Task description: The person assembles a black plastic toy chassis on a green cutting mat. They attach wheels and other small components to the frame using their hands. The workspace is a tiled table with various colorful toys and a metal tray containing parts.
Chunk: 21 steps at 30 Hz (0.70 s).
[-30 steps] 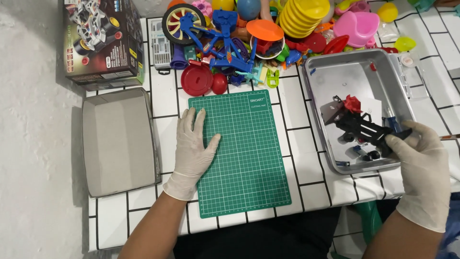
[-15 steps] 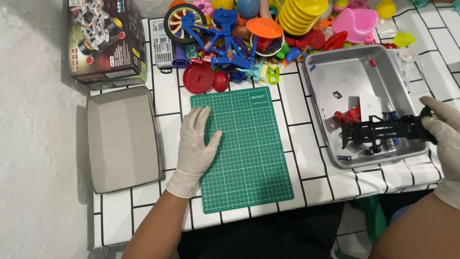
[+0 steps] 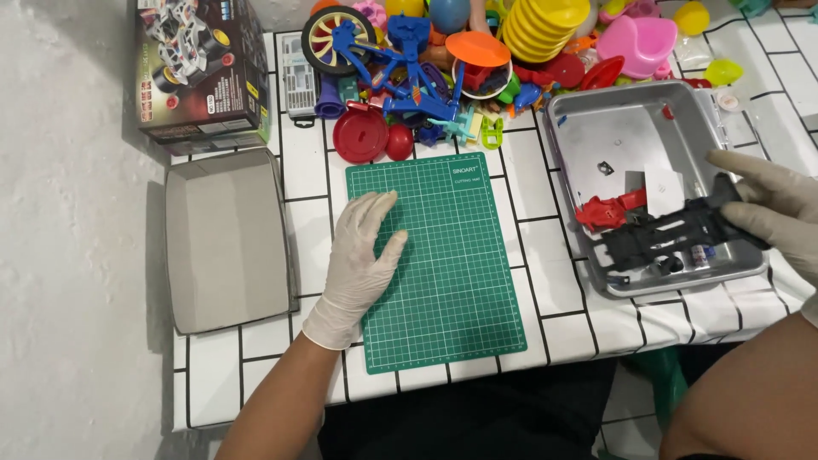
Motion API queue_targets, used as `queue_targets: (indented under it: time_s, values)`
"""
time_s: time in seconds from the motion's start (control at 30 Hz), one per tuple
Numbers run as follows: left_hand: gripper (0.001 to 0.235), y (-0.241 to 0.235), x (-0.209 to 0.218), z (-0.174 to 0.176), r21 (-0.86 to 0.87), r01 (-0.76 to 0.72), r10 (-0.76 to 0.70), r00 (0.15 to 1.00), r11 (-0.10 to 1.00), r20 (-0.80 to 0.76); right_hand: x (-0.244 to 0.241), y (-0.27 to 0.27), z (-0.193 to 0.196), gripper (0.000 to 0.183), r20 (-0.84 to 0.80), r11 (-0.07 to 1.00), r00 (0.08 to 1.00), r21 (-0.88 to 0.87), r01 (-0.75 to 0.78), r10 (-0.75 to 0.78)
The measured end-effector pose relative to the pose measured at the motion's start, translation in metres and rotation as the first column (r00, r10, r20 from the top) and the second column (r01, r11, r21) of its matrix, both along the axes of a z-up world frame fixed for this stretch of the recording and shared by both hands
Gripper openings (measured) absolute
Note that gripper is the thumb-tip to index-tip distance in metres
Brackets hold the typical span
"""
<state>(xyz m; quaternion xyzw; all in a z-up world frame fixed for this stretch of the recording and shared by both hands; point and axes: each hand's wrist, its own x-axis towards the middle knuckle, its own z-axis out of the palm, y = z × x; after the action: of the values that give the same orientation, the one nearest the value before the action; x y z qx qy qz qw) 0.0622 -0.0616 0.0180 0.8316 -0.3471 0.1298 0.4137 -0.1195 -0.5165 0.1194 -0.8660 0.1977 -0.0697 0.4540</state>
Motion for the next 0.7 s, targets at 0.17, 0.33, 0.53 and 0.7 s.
queue_targets:
  time_s: [0.17, 0.33, 0.53, 0.7]
  values:
    - [0.062, -0.014, -0.019, 0.045, -0.086, 0.229, -0.242, 0.953, 0.97, -0.182, 0.054, 0.093, 0.062, 0.072, -0.196, 0.966, 0.971, 0.243, -0.089, 0.139]
    - [0.086, -0.032, -0.027, 0.087, -0.174, 0.361, -0.387, 0.686, 0.916, -0.616, 0.111, 0.156, 0.085, 0.06, -0.457, 0.937, 0.821, 0.113, -0.33, 0.344]
    - [0.035, -0.043, -0.025, 0.072, -0.367, 0.242, -0.426, 0.275, 0.898, -0.862, 0.148, 0.175, 0.06, 0.063, -0.453, 0.723, 0.593, 0.195, -0.663, 0.666]
    - [0.013, -0.032, -0.019, 0.059, -0.303, 0.214, -0.362, 0.339, 0.928, -0.868, 0.153, 0.206, 0.073, 0.072, -0.619, 0.812, 0.592, 0.134, -0.568, 0.516]
